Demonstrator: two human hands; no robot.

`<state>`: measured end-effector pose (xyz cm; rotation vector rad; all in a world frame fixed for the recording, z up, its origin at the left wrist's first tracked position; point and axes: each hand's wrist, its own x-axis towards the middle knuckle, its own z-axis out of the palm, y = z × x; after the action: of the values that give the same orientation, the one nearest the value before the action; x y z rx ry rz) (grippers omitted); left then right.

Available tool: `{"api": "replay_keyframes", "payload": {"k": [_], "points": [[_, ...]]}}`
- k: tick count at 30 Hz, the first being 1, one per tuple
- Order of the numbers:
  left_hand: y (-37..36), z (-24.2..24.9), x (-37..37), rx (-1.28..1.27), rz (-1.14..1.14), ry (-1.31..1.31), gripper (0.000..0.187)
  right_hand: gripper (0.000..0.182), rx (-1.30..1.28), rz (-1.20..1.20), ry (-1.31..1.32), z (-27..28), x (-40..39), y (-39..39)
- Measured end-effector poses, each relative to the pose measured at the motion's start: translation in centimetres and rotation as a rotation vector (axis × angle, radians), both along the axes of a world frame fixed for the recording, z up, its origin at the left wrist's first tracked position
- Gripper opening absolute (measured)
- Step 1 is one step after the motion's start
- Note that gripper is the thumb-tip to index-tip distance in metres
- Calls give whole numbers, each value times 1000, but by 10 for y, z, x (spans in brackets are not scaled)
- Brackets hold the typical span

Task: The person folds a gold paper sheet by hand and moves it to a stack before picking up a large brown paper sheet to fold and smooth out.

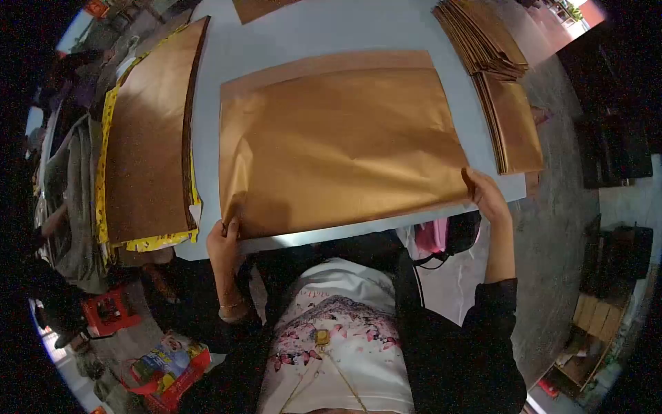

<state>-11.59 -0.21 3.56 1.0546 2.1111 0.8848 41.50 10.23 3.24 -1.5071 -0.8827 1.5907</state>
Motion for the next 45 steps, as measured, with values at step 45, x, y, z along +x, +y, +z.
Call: {"api": "replay_keyframes", "payload": {"k": [45], "points": [[12, -11, 4, 51, 39, 234, 31, 41, 231, -116, -939, -8, -43, 27]]}}
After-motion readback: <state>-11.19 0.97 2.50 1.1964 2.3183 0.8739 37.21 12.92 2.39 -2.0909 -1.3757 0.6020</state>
